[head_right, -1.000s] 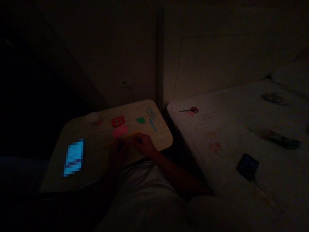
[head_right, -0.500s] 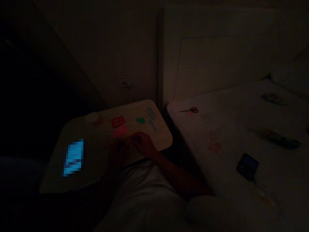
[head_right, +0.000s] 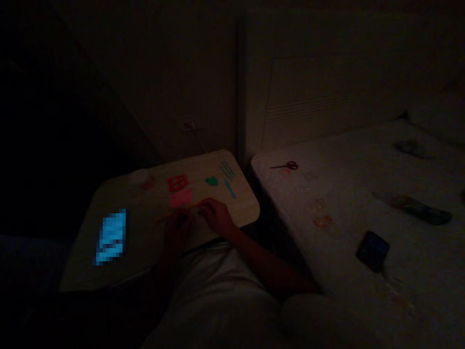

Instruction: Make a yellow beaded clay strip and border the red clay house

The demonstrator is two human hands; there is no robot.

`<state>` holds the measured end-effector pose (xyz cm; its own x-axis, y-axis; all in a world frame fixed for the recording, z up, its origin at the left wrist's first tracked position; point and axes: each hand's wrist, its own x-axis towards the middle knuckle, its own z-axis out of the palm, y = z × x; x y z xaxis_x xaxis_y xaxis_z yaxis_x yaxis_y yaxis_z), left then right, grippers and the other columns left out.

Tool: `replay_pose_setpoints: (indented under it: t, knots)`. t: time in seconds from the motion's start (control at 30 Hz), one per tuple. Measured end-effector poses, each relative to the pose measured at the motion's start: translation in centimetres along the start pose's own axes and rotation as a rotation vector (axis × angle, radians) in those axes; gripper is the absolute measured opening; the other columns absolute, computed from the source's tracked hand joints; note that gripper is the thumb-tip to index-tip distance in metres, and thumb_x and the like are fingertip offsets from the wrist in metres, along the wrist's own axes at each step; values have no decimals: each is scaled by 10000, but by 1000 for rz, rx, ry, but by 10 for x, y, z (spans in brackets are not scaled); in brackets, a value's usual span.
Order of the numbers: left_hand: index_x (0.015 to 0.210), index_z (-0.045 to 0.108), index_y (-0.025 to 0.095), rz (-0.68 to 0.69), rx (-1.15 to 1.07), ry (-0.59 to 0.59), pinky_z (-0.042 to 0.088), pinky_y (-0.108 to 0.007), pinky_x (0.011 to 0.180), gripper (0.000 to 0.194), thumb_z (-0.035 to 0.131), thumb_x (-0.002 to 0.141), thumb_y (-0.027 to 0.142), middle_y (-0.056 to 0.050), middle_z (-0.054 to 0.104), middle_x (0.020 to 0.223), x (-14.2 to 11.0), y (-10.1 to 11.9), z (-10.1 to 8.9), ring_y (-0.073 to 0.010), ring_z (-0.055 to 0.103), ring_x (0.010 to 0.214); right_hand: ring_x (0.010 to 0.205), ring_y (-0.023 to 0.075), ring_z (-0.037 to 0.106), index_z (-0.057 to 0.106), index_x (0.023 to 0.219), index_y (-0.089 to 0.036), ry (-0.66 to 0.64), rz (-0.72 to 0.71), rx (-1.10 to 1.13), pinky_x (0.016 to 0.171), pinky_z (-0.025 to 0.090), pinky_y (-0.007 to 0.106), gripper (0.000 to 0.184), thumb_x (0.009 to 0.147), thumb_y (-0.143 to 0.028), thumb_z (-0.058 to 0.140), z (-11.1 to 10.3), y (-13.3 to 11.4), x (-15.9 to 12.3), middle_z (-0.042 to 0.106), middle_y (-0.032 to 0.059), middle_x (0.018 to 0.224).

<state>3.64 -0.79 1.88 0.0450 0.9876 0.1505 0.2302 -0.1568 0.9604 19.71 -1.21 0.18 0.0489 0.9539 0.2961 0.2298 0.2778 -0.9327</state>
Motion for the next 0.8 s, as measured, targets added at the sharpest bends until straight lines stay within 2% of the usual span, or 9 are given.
replay_pose_setpoints:
  t: [0.13,0.27,0.4,0.6,0.7,0.8]
  knots:
    - [754,597,206,-14,-21,-6,463,-264,638,152,647,693,335,7,602,716,0,-1,0,-163,550,685,955,200,675,725,1083,-204,9,-76,-9,867,522,310,234,872,-297,689,0,5,0,739,74,1047]
    - [746,604,206,-20,-22,4,457,-264,635,162,652,685,347,8,604,707,0,-1,0,-162,547,676,932,202,677,752,1013,-203,24,-82,-20,847,524,308,191,853,-302,720,0,5,0,745,73,994]
    - [748,603,208,-32,-29,-14,457,-263,618,170,656,684,355,11,602,689,-1,0,0,-161,545,658,831,190,681,762,903,-185,2,-16,-13,767,512,285,168,885,-330,678,1,4,-2,762,62,903]
    - [746,601,209,-19,-22,-6,478,-268,653,150,662,695,336,5,625,716,-1,3,0,-167,566,690,692,165,619,709,735,-182,-46,17,-24,672,462,264,345,962,-392,556,0,1,-2,695,25,710]
    - [754,606,209,-13,-8,-12,481,-270,649,144,660,706,334,2,627,714,0,3,-1,-169,569,687,690,166,600,668,713,-192,-35,24,-19,683,457,272,371,978,-390,501,-1,-2,0,670,25,704]
    - [741,601,209,2,6,-6,480,-271,655,140,650,711,337,1,623,709,0,2,-1,-169,566,685,721,164,581,638,735,-196,7,14,-21,716,454,280,318,964,-369,500,-1,-3,1,649,26,745]
